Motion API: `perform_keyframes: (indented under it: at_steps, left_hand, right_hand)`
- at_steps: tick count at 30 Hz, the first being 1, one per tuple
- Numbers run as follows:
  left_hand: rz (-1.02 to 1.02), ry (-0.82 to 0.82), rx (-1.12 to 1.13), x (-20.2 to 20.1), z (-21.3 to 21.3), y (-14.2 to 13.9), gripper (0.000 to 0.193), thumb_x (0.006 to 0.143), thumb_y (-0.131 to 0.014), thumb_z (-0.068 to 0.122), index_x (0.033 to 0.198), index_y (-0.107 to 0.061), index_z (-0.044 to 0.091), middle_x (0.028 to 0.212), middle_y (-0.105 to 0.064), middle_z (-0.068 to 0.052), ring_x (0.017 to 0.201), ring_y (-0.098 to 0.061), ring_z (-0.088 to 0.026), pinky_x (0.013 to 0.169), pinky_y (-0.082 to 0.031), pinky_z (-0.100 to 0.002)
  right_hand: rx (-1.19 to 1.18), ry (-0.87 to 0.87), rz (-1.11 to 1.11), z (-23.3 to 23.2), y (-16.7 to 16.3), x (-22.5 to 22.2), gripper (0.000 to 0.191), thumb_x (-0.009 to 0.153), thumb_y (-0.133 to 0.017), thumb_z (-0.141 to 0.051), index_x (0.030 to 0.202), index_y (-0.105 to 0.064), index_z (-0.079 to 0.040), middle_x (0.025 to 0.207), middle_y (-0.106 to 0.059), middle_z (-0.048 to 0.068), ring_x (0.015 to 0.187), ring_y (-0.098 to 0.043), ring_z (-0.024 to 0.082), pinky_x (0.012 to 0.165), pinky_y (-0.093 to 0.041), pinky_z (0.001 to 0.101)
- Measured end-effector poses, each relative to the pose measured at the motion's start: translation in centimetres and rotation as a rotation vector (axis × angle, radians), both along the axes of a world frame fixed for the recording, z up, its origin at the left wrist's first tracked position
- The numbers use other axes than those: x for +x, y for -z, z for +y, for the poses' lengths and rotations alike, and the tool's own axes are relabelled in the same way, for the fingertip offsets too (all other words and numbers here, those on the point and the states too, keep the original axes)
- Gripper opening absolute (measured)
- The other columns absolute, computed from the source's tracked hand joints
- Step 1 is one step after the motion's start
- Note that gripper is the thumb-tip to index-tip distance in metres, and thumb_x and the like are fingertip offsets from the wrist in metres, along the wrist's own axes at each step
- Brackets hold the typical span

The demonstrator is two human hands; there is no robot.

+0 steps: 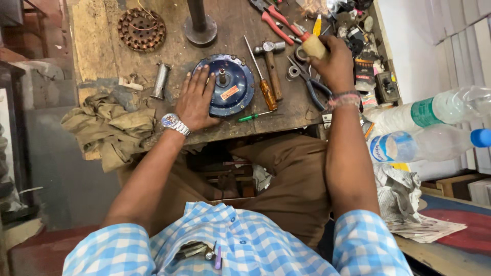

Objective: The person works on a blue circular electrical component on a cluttered workbench. They use a screwdriver to adjust parts, a hammer to tap the component, and a small brush to clean the surface. The person also handles a cylindrical metal part and a white plastic piece, placing them on the component.

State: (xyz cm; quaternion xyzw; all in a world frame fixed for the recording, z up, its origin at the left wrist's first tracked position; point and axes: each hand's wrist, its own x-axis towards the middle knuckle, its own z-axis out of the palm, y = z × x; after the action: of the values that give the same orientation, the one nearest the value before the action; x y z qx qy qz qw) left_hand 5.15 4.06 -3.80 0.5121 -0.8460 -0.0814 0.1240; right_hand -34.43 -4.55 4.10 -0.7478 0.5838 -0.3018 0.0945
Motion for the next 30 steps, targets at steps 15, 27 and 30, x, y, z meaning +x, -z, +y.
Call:
perform_keyframes:
  at_steps: [15, 27, 30]
  left_hand:
    - [-0.012, 0.048, 0.117, 1.3, -3.9, -3.1, 0.121, 0.052, -0.083, 0.054, 0.149, -0.042, -0.006, 0.154, -0.044, -0.029, 0.129, -0.054, -0.043, 0.103, -0.049, -0.05]
    - [-0.037, 0.09, 0.122, 1.7, -5.2, -4.0, 0.126, 0.045, -0.088, 0.055, 0.148, -0.043, -0.004, 0.153, -0.044, -0.027, 0.131, -0.051, -0.044, 0.103, -0.048, -0.049]
    - [-0.038, 0.096, 0.104, 1.8, -5.4, -3.7, 0.126, 0.047, -0.088, 0.056, 0.148, -0.043, -0.004, 0.152, -0.044, -0.027, 0.132, -0.051, -0.044, 0.106, -0.047, -0.049]
  right_hand:
    - [-0.03, -0.342, -0.229, 5.8, -4.7, 12.1, 0.049, 0.083, -0.089, -0.008, 0.124, -0.062, -0.006, 0.115, -0.07, 0.012, 0.105, -0.071, 0.028, 0.091, -0.057, 0.0363]
    - [-0.055, -0.369, -0.163, 5.9, -5.7, 14.8, 0.044, 0.08, -0.089, -0.007, 0.118, -0.066, -0.005, 0.113, -0.072, 0.013, 0.103, -0.069, 0.032, 0.087, -0.055, 0.0404]
    - [-0.12, -0.385, -0.116, 5.6, -5.3, 15.0, 0.045, 0.077, -0.089, -0.007, 0.116, -0.067, -0.006, 0.113, -0.071, 0.012, 0.103, -0.066, 0.034, 0.088, -0.053, 0.0427]
